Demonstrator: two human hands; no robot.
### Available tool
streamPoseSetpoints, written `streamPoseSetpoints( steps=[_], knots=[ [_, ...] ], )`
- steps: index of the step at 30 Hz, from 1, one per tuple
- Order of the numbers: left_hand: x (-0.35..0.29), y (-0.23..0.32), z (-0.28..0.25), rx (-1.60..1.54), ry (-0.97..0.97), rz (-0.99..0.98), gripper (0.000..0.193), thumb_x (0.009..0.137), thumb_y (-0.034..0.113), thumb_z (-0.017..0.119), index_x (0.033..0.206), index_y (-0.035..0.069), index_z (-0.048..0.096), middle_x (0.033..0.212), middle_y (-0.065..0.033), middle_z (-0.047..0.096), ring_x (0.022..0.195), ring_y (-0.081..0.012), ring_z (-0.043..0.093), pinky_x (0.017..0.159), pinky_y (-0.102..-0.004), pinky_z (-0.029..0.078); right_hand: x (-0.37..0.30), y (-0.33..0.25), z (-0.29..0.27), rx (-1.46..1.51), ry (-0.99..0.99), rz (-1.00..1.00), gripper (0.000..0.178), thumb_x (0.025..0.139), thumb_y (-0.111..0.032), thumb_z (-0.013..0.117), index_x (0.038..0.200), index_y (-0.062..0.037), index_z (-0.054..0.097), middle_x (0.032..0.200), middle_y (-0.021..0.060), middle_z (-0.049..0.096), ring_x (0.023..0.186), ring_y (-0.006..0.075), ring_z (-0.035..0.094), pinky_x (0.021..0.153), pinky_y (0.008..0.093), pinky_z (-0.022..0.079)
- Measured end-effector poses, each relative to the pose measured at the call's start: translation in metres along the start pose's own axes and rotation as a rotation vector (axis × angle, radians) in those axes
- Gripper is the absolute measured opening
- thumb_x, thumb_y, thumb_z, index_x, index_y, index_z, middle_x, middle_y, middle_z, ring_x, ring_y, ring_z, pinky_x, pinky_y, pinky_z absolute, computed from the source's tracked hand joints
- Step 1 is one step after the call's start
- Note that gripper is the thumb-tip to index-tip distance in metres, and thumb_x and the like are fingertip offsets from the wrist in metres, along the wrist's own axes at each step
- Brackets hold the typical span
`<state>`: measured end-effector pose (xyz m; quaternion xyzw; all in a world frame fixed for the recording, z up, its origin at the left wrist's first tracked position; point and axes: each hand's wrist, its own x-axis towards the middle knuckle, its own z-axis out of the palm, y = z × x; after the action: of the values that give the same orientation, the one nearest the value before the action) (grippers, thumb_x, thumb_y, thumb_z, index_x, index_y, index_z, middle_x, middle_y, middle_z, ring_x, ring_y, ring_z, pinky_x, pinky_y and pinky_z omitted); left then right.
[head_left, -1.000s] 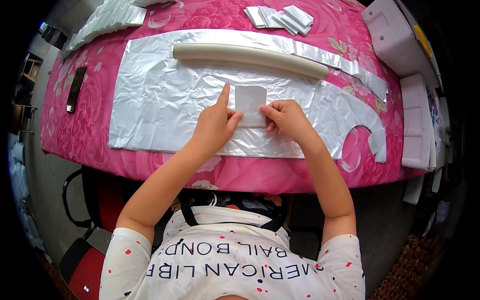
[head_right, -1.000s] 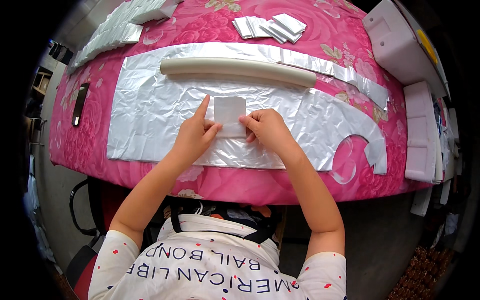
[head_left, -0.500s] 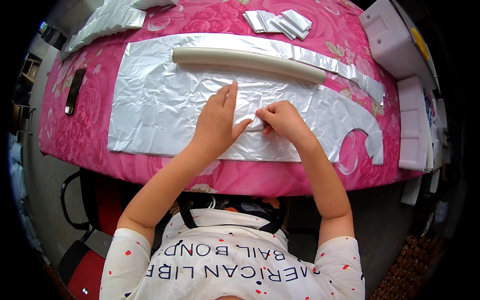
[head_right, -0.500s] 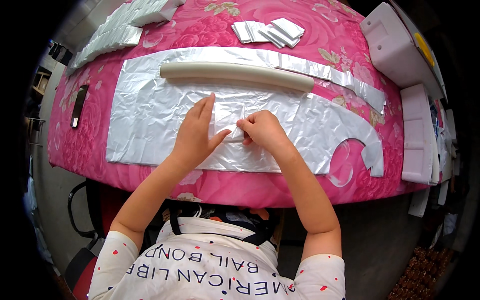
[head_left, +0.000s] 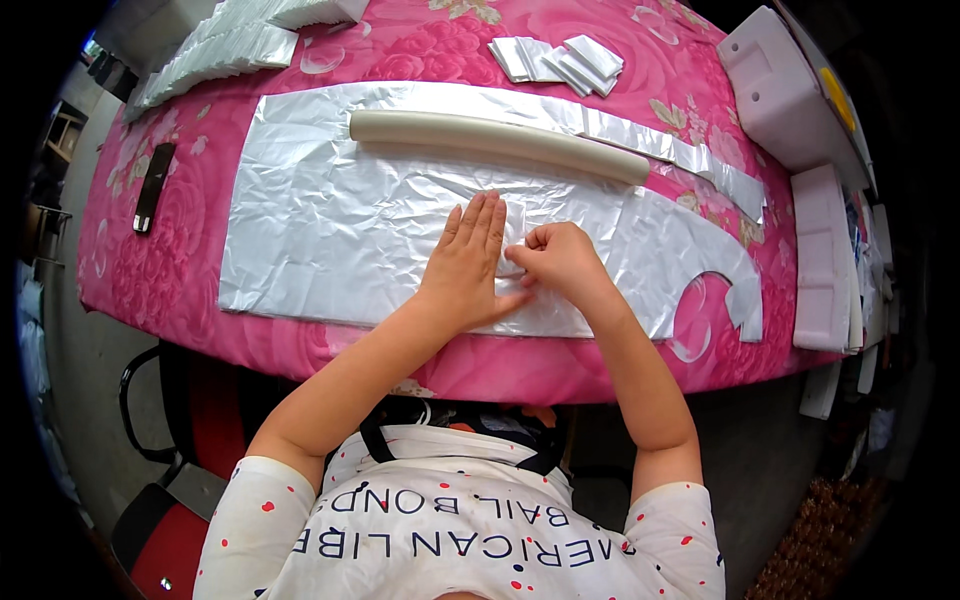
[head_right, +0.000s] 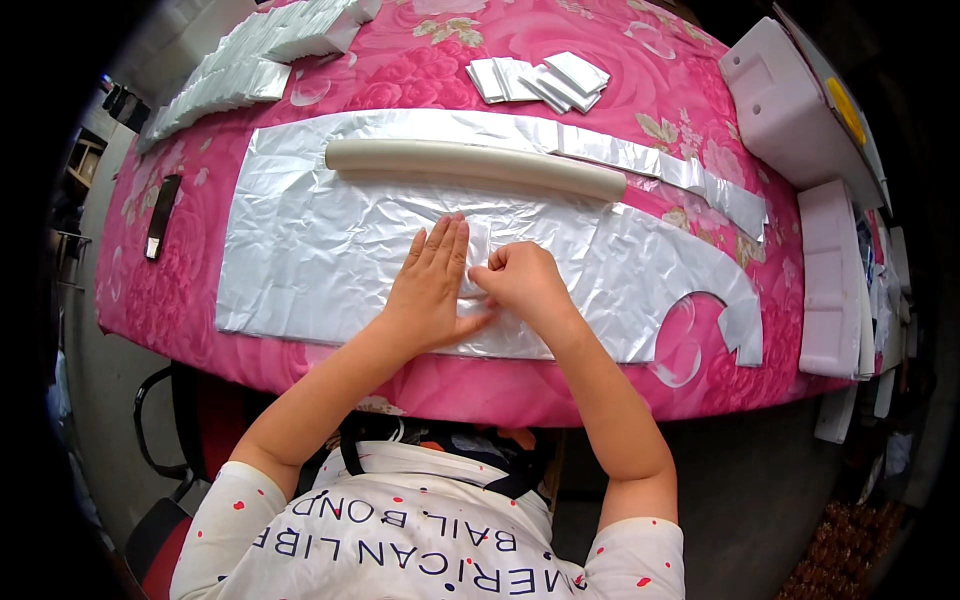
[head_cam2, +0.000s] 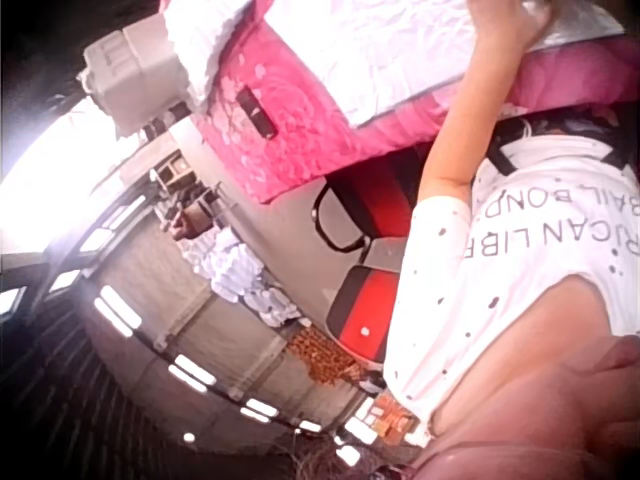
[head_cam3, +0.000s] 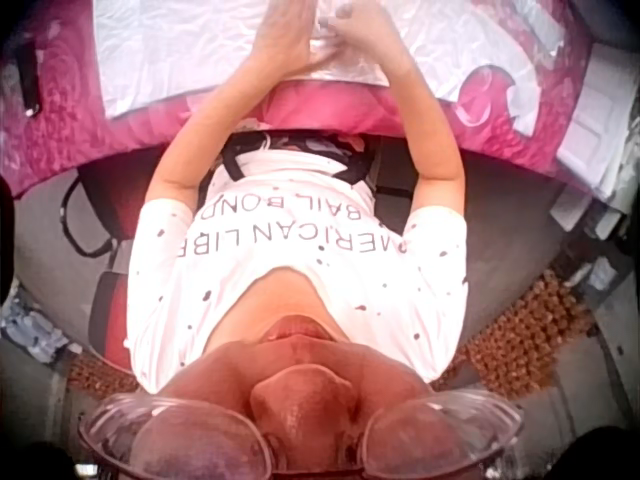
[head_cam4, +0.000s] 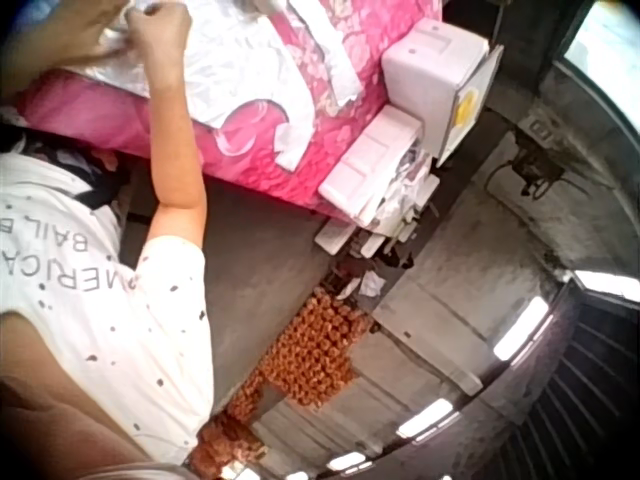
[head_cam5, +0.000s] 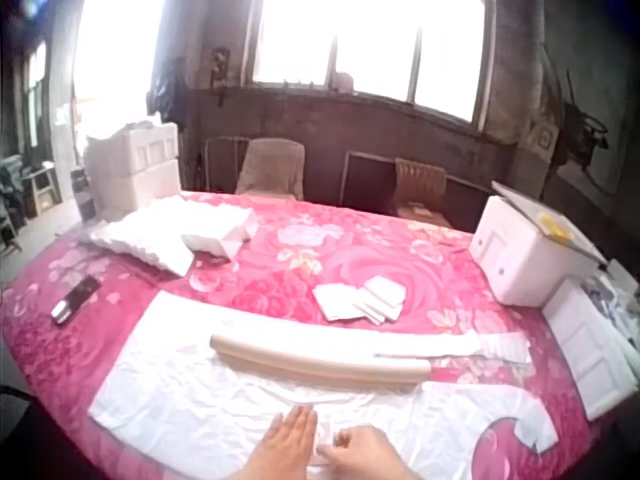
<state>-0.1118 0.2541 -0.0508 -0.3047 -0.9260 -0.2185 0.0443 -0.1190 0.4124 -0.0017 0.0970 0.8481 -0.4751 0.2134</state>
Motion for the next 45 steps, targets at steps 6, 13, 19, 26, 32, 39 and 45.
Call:
streamPoseSetpoints(
  steps=[6,13,19,26,32,39,45],
  knots=[
    [0.000,0.001,0.003,0.022,-0.016,-0.003,0.105,0.071,0.060,0.058,0.139,-0.008,0.015,0.145,-0.0231,0.018,0.138,-0.0326,0.012,0.112,-0.0424,0.008,-0.013,-0.012,-0.002,-0.830,0.086,-0.161,0.018,0.065,-0.022,0.072,0.070,-0.0056,0.065,0.069,0.0102,0.065,0.064,0.0228,0.065,0.055,0.0333,0.050],
    [-0.014,-0.001,-0.007,0.073,0.061,-0.011,0.106,0.076,0.060,0.053,0.141,-0.004,-0.002,0.148,-0.0213,-0.008,0.137,-0.0374,-0.008,0.111,-0.0477,0.002,0.003,-0.024,0.012,-1.003,0.417,-0.643,0.023,0.071,-0.026,0.068,0.076,-0.0048,0.061,0.074,0.0088,0.062,0.072,0.0249,0.063,0.063,0.0343,0.049],
    [-0.098,-0.010,-0.059,-0.755,0.106,-0.301,0.042,0.084,0.006,0.056,0.124,-0.003,0.044,0.123,-0.0222,0.048,0.112,-0.0273,0.050,0.095,-0.0375,0.038,0.027,0.009,0.045,-0.736,0.326,-0.865,0.064,0.084,-0.045,0.052,0.126,0.0015,0.043,0.133,0.0230,0.040,0.126,0.0351,0.035,0.104,0.0457,0.025],
    [-0.209,-0.013,-0.074,-1.327,-0.230,-1.110,0.026,0.092,0.014,0.052,0.109,-0.004,0.056,0.102,-0.0147,0.064,0.090,-0.0182,0.064,0.078,-0.0266,0.050,-0.026,-0.005,0.141,-0.558,0.090,-0.787,0.079,0.088,-0.060,0.033,0.140,-0.0007,0.024,0.145,0.0224,0.019,0.136,0.0350,0.015,0.110,0.0469,0.010],
    [-0.217,-0.017,-0.058,-1.292,-0.106,-1.225,0.019,0.083,0.012,0.058,0.095,-0.003,0.063,0.081,-0.0083,0.065,0.069,-0.0158,0.061,0.061,-0.0269,0.049,-0.076,-0.017,0.184,-0.374,-0.329,-0.856,0.075,0.089,-0.057,0.034,0.141,-0.0039,0.022,0.146,0.0212,0.019,0.137,0.0370,0.010,0.108,0.0524,0.004],
    [-0.164,0.003,-0.111,-0.513,-0.266,-0.609,0.013,0.074,0.011,0.067,0.086,0.004,0.069,0.071,-0.0127,0.065,0.061,-0.0198,0.062,0.056,-0.0287,0.048,-0.050,-0.017,0.109,-0.541,-0.454,-1.115,0.025,0.077,-0.021,0.065,0.097,-0.0063,0.062,0.126,0.0128,0.048,0.132,0.0300,0.028,0.108,0.0538,0.012],
    [-0.151,-0.007,-0.107,-0.537,-0.052,-0.542,0.029,0.073,0.009,0.070,0.101,0.004,0.065,0.085,-0.0131,0.066,0.072,-0.0206,0.065,0.065,-0.0278,0.050,0.021,-0.022,-0.013,-0.087,0.054,-0.948,0.014,0.075,-0.007,0.069,0.087,-0.0063,0.062,0.087,0.0074,0.060,0.087,0.0256,0.054,0.083,0.0369,0.041]
  ],
)
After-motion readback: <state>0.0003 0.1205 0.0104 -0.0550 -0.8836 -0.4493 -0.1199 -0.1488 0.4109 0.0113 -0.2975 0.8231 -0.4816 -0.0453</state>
